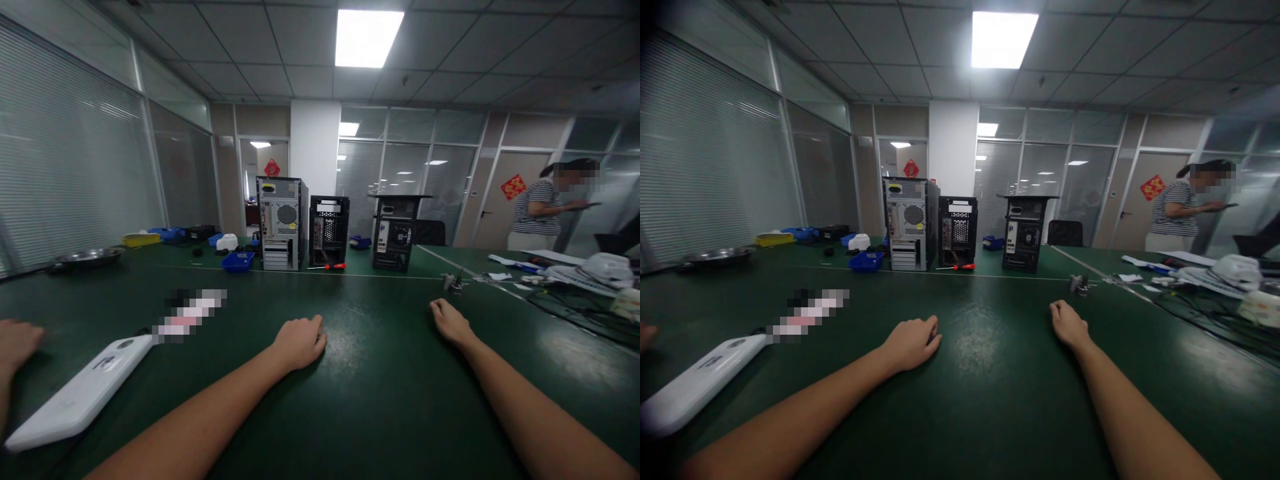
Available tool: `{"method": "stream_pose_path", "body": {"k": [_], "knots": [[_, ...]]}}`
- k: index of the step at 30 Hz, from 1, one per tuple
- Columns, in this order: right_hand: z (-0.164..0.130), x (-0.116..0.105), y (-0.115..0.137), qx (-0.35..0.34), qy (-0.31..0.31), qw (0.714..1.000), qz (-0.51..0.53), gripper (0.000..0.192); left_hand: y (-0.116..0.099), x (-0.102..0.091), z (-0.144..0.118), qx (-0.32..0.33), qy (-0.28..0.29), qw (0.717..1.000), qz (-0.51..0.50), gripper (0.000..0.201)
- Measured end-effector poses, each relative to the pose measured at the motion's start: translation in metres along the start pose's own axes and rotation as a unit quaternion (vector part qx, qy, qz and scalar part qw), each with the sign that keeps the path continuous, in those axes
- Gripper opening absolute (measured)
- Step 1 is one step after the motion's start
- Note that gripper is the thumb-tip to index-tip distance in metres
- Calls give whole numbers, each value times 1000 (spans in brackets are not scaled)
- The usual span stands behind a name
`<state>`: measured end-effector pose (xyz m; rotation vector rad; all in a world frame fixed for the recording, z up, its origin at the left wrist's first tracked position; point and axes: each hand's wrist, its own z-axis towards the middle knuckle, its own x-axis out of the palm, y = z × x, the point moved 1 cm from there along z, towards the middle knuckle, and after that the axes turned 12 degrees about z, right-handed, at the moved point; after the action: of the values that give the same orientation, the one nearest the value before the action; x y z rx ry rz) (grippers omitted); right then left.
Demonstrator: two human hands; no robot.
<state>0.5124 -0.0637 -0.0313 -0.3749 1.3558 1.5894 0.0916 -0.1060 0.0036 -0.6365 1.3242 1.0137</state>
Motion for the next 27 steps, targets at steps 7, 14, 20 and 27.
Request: {"method": "stream_pose_path", "body": {"k": [7, 14, 20, 27], "knots": [[1, 1, -1, -11, -40, 999, 5, 41, 2, 3, 1, 14, -2, 1000, 4, 29], [-2, -41, 11, -73, -89, 993, 4, 42, 3, 1, 2, 28, -5, 1000, 2, 29], [-4, -83, -5, -79, -84, 993, 6, 40, 5, 4, 2, 39, -9, 999, 3, 30], [0, -72, -34, -39, -28, 999, -2, 42, 4, 3, 2, 37, 1, 999, 15, 33]]}}
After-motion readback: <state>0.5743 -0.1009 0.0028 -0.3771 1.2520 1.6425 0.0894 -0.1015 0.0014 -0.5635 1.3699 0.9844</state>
